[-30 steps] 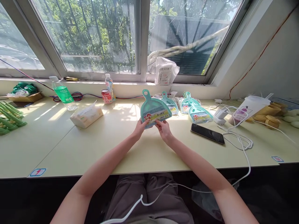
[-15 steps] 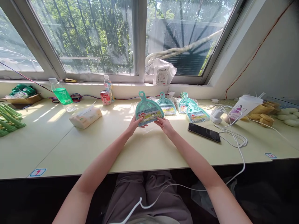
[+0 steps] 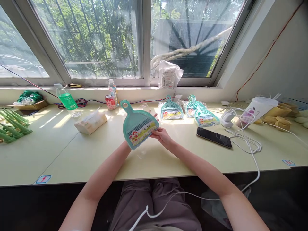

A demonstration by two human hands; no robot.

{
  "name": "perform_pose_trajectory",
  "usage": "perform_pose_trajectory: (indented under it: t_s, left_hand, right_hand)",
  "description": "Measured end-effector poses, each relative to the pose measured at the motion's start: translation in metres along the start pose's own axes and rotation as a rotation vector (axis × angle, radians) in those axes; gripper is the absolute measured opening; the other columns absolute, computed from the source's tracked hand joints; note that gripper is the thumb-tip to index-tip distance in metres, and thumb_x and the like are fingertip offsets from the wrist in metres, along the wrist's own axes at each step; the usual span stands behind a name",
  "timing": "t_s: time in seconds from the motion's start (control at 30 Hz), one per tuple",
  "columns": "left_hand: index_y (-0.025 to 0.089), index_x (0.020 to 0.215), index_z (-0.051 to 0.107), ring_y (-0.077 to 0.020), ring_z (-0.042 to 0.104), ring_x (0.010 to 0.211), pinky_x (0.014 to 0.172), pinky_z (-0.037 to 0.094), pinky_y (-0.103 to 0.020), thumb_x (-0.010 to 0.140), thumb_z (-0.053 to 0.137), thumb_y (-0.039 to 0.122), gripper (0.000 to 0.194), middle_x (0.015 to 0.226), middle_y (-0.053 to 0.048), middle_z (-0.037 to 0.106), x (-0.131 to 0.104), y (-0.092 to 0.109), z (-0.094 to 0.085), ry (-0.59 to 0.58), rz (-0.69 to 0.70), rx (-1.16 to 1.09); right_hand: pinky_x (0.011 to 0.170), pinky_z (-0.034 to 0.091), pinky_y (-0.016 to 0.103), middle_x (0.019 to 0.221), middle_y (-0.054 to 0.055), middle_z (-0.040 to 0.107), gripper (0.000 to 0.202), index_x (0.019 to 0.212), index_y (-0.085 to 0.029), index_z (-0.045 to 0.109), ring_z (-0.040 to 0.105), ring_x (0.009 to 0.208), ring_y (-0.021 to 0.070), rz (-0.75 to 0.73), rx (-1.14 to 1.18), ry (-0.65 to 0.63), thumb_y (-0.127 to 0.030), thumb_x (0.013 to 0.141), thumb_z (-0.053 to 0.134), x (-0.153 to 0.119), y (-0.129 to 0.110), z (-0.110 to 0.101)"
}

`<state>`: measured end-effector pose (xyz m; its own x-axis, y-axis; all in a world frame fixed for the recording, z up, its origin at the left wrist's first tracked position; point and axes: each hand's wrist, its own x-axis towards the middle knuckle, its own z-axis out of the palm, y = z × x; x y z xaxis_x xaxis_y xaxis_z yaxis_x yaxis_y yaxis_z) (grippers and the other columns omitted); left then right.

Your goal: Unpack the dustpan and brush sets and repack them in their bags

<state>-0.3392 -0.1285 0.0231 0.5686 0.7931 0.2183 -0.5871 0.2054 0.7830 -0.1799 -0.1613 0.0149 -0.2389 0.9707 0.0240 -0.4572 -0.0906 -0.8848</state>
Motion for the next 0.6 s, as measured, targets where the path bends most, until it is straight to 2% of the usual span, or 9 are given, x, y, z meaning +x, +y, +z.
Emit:
perform_pose_trajectory:
  t_s: [0.07, 0.1, 0.17, 0.27, 0.33, 0.4, 0.43, 0.5, 0.6]
  left_hand:
    - [0.023, 0.13, 0.059, -0.0282, 0.047, 0.134, 0.111, 0.037, -0.049, 0.091, 0.046, 0.037, 0.044, 0.13, -0.011, 0.063, 0.006, -0.011, 0.002, -0.073, -0.066, 0.003]
    - [0.024, 0.128, 0.061, -0.0271, 0.048, 0.134, 0.111, 0.038, -0.047, 0.092, 0.044, 0.038, 0.042, 0.129, -0.01, 0.064, 0.009, -0.015, 0.001, -0.049, -0.069, -0.002]
    - [0.024, 0.121, 0.064, -0.0264, 0.052, 0.13, 0.11, 0.04, -0.045, 0.093, 0.042, 0.04, 0.039, 0.124, -0.008, 0.066, 0.014, -0.019, -0.003, 0.112, 0.009, -0.021]
    - [0.021, 0.118, 0.064, -0.029, 0.057, 0.123, 0.104, 0.046, -0.048, 0.094, 0.04, 0.049, 0.044, 0.118, -0.009, 0.069, 0.016, -0.011, -0.009, 0.406, 0.114, -0.006]
    - [0.018, 0.122, 0.062, -0.0324, 0.058, 0.12, 0.099, 0.049, -0.05, 0.092, 0.037, 0.061, 0.058, 0.114, -0.012, 0.07, 0.014, -0.002, -0.007, 0.461, 0.069, 0.039]
    - [0.016, 0.122, 0.062, -0.0339, 0.06, 0.118, 0.096, 0.052, -0.049, 0.09, 0.037, 0.067, 0.065, 0.112, -0.014, 0.071, 0.013, 0.005, -0.001, 0.438, 0.037, 0.096]
    - [0.015, 0.121, 0.063, -0.0333, 0.061, 0.117, 0.095, 0.053, -0.048, 0.09, 0.043, 0.064, 0.061, 0.112, -0.014, 0.071, 0.013, 0.006, 0.002, 0.426, 0.037, 0.131]
    - [0.014, 0.115, 0.065, -0.0311, 0.064, 0.111, 0.093, 0.055, -0.044, 0.087, 0.059, 0.047, 0.043, 0.11, -0.014, 0.071, 0.013, 0.007, 0.006, 0.439, 0.03, 0.208]
    - [0.011, 0.107, 0.066, -0.0279, 0.069, 0.095, 0.081, 0.06, -0.041, 0.079, 0.071, 0.025, 0.032, 0.108, -0.014, 0.071, 0.014, 0.007, -0.001, 0.498, -0.055, 0.301]
  right_hand:
    - [0.085, 0.062, 0.037, 0.091, 0.007, 0.075, 0.03, 0.083, -0.013, 0.074, 0.072, 0.083, 0.0213, -0.018, 0.003, -0.001, -0.027, 0.06, 0.088, -0.002, 0.004, 0.003]
    - [0.084, 0.062, 0.037, 0.09, 0.007, 0.075, 0.031, 0.084, -0.013, 0.074, 0.072, 0.082, 0.0211, -0.033, 0.005, 0.009, -0.027, 0.06, 0.088, -0.001, 0.004, 0.002]
    - [0.085, 0.062, 0.036, 0.09, 0.006, 0.075, 0.031, 0.084, -0.014, 0.073, 0.072, 0.082, 0.0204, -0.062, 0.015, 0.045, -0.027, 0.06, 0.087, 0.003, 0.0, -0.003]
    - [0.092, 0.06, 0.036, 0.09, 0.006, 0.075, 0.027, 0.085, -0.015, 0.072, 0.072, 0.084, 0.0198, -0.101, 0.032, 0.142, -0.024, 0.063, 0.086, 0.011, -0.009, -0.017]
    - [0.094, 0.06, 0.037, 0.089, 0.005, 0.074, 0.023, 0.084, -0.016, 0.07, 0.072, 0.086, 0.0196, -0.121, 0.044, 0.226, -0.022, 0.066, 0.084, 0.016, -0.012, -0.026]
    - [0.095, 0.06, 0.035, 0.089, 0.004, 0.074, 0.019, 0.083, -0.017, 0.07, 0.072, 0.087, 0.0194, -0.134, 0.059, 0.303, -0.02, 0.068, 0.082, 0.019, -0.012, -0.032]
    - [0.095, 0.06, 0.035, 0.089, 0.004, 0.074, 0.018, 0.082, -0.017, 0.07, 0.072, 0.088, 0.0193, -0.138, 0.067, 0.333, -0.019, 0.069, 0.081, 0.02, -0.011, -0.034]
    - [0.095, 0.06, 0.033, 0.09, 0.004, 0.074, 0.016, 0.083, -0.017, 0.069, 0.072, 0.089, 0.0189, -0.148, 0.074, 0.367, -0.018, 0.07, 0.08, 0.021, -0.009, -0.036]
    - [0.095, 0.059, 0.033, 0.089, 0.004, 0.075, 0.013, 0.081, -0.016, 0.069, 0.072, 0.088, 0.018, -0.123, 0.045, 0.34, -0.019, 0.072, 0.079, 0.023, -0.01, -0.038]
